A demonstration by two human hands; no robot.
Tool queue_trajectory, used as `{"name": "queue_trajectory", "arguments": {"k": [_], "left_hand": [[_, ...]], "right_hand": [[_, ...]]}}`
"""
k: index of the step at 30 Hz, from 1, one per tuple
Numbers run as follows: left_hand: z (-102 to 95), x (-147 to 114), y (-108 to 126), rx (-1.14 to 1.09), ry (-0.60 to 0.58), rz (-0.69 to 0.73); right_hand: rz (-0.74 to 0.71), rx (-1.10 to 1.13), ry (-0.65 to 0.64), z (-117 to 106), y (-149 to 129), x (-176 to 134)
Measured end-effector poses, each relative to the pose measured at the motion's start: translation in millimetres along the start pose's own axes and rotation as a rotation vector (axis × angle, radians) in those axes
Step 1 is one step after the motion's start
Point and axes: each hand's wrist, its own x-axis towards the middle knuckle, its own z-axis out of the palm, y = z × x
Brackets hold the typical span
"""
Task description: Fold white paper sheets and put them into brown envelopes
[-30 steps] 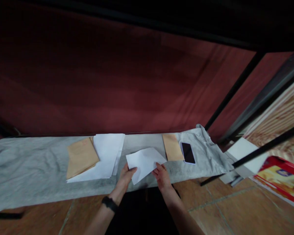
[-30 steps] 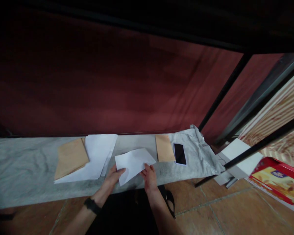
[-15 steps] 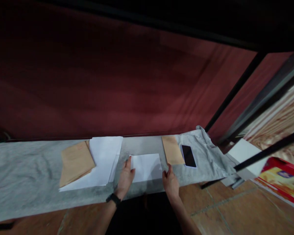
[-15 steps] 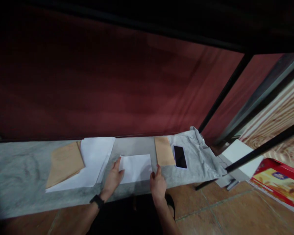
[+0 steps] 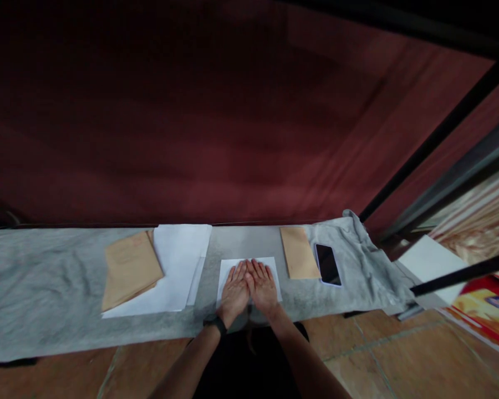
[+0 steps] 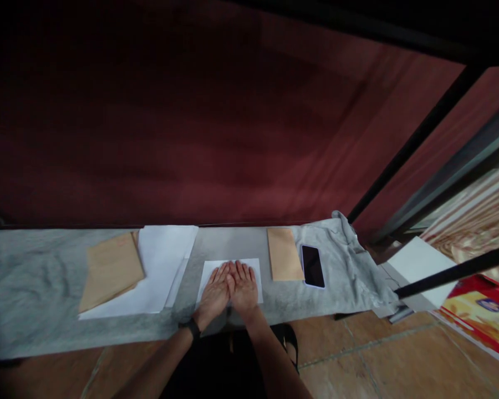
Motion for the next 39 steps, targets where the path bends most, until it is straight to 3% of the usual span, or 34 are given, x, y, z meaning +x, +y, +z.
{"name": "queue_trajectory", "arguments": {"k": [3, 12, 19, 24, 27, 32, 39], "left_hand": [[-4.7, -4, -9, -0.02, 0.036, -0.015], [-16.0, -19, -37, 0.038, 0.067, -0.245], [-20.2, -20, -32, 0.079, 0.146, -0.282], [-21.6, -10, -1, 0.012, 0.104, -0.055], [-21.2, -8, 11, -0.021, 0.068, -0.013], [-21.1, -10, 9, -0.027, 0.045, 0.0], [-15.5, -10, 5, 0.009, 0.005, 0.047]], "right_hand": [[0.049, -0.036, 0.024, 2, 13, -2], [0.142, -0.107, 0.081, -3, 36, -10], [0.138, -0.114, 0.16, -6, 38, -18], [0.139, -0.108, 0.173, -4, 39, -19], [0.148, -0.106, 0.15, -5, 41, -19], [0.155, -0.097, 0.144, -4, 34, -14], [-0.098, -0.067, -0.044, 0, 6, 4]]}}
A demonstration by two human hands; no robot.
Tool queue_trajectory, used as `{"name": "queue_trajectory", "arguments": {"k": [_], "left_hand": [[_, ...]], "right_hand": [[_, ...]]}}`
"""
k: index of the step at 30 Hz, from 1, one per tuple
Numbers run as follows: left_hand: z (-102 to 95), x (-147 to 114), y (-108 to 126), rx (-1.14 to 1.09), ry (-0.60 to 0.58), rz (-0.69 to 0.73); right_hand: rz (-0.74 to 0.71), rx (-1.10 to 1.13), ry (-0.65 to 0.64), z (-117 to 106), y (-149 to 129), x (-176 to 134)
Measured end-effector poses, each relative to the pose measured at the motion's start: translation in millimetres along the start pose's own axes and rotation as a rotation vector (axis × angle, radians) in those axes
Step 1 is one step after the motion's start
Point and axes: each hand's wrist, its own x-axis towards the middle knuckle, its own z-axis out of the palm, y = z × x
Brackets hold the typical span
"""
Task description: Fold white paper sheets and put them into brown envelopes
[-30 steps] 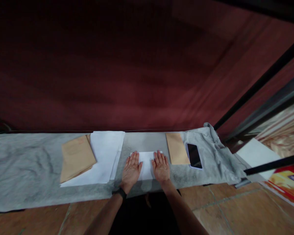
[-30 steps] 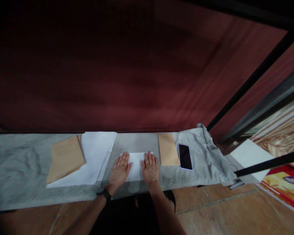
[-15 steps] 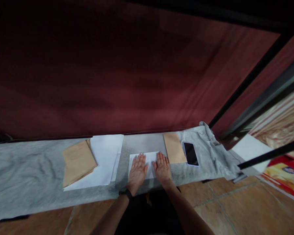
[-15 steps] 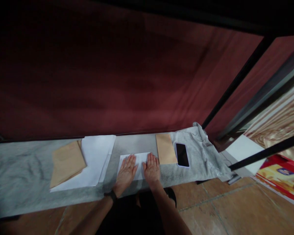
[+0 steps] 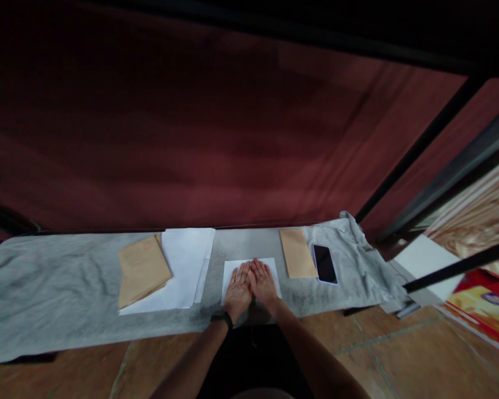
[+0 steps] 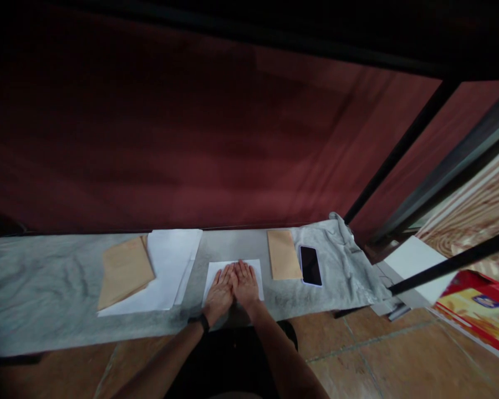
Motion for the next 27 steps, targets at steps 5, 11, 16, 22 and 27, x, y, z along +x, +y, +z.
{"name": "queue_trajectory", "arguments": {"k": [5, 11, 16, 22, 27], "left_hand": [[8.1, -3, -1, 0.014, 0.103, 0.028], [16.0, -2, -14, 0.04, 0.146, -0.127], [13.2, -10, -40, 0.082, 0.136, -0.26], [9.0, -6, -36, 0.095, 0.173, -0.308], [12.3, 9, -7, 0.026, 0.148, -0.084]], "right_hand": [[0.046, -0.035, -0.006, -3, 20, -3], [0.101, -0.065, 0.096, 3, 38, -10], [0.119, -0.085, 0.149, 9, 38, -11], [0.123, -0.097, 0.186, 11, 39, -12], [0.106, -0.092, 0.221, 12, 37, -12]]}}
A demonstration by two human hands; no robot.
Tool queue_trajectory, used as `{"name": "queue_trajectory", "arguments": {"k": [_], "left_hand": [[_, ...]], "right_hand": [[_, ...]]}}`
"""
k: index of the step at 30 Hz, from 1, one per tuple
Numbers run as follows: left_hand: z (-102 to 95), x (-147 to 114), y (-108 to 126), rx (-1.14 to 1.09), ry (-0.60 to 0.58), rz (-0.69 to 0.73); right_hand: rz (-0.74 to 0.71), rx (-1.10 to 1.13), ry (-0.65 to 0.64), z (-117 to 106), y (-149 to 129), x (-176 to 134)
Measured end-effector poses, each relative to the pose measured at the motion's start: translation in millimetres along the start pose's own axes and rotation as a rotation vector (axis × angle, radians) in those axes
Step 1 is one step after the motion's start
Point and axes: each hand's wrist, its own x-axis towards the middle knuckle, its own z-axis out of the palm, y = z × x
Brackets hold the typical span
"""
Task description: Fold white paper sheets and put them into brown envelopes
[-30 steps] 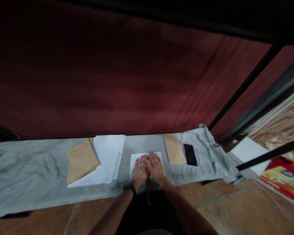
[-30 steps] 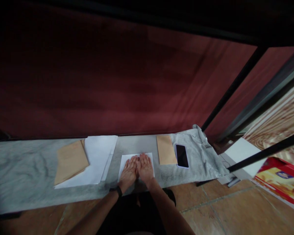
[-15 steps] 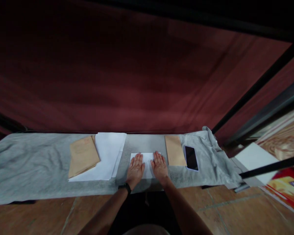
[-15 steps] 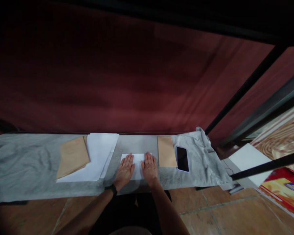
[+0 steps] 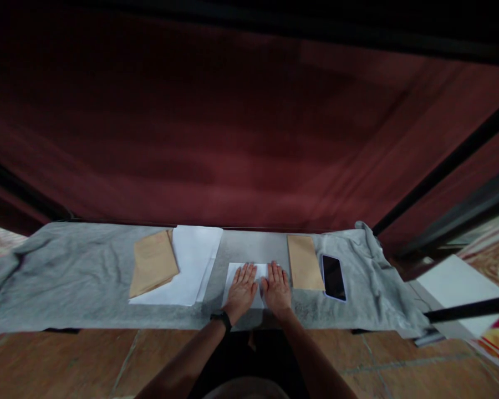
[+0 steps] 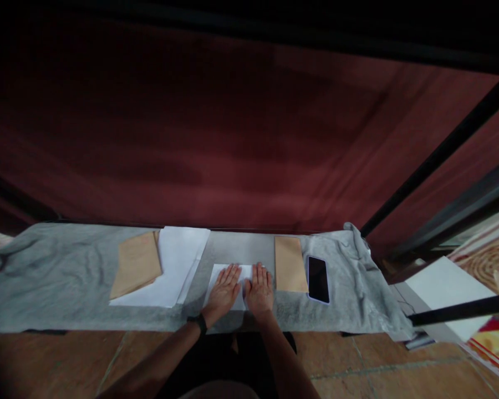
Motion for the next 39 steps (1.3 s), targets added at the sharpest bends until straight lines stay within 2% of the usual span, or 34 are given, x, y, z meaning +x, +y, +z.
{"name": "queue_trajectory", "arguments": {"k": [3, 9, 13, 18, 20, 27, 35, 39], "left_hand": [[2.1, 0, 5, -0.003, -0.02, 0.037], [-0.7, -9, -13, 0.025, -0.004, -0.036], [-3.0, -11, -16, 0.033, -0.014, -0.05], [-2.6, -11, -10, 0.02, -0.053, 0.021], [-3.1, -12, -10, 0.01, -0.057, 0.043], [-10.9, -21, -22, -0.016, 0.002, -0.035], [-18.9, -35, -36, -0.011, -0.007, -0.116], [-23.7, -36, -35, -0.004, -0.018, -0.175]], "right_hand": [[0.004, 0.001, 0.016, 1, 0, 0], [0.01, 0.01, 0.006, 2, 3, 0], [0.036, 0.013, -0.012, -1, -8, 3], [-0.153, 0.039, -0.142, -4, -33, 1], [-0.164, 0.04, -0.157, -6, -35, -2], [-0.019, 0.009, -0.083, -12, -14, -7], [0.021, 0.004, -0.022, -12, 1, -21], [0.059, -0.006, -0.011, -16, 7, -29]]}}
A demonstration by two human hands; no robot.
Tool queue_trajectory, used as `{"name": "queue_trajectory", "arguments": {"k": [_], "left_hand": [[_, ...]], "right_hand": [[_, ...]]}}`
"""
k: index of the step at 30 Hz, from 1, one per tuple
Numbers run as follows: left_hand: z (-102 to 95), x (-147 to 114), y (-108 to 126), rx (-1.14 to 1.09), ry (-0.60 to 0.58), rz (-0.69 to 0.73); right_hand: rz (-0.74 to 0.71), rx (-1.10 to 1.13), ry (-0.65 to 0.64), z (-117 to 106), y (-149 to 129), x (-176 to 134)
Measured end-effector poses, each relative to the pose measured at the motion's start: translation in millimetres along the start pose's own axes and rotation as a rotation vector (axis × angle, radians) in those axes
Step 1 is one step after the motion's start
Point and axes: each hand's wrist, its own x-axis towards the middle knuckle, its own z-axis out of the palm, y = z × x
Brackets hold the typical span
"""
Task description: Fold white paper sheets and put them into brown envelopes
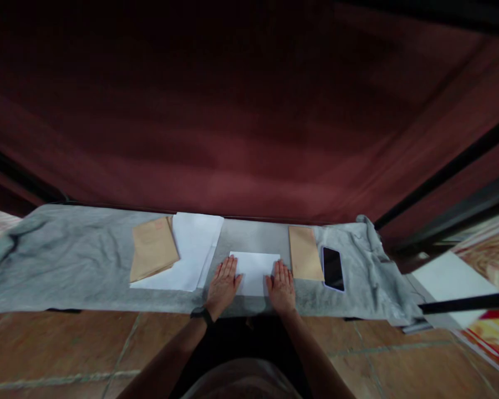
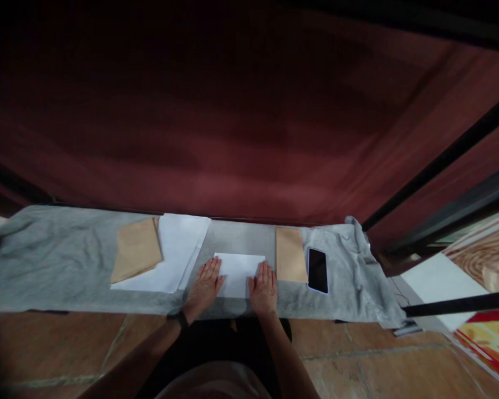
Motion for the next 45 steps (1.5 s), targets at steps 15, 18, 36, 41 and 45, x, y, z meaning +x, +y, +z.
{"name": "queue_trajectory", "arguments": {"k": [15, 18, 36, 41, 45], "left_hand": [[-3.8, -42, 36, -0.031, -0.051, 0.177], [-8.1, -49, 23, -0.018, -0.024, 0.146], [20.8, 36, 74, -0.097, -0.077, 0.273], [21.6, 63, 69, -0.11, -0.072, 0.269], [20.8, 62, 70, -0.103, -0.075, 0.244]], "right_hand": [[-0.211, 0.065, -0.105, -31, -17, -40], [-0.204, 0.026, -0.112, -36, -1, -46], [-0.193, -0.005, -0.081, -36, 11, -54], [-0.168, 0.011, -0.07, -35, 8, -52], [-0.155, 0.023, -0.059, -34, 9, -55]]}}
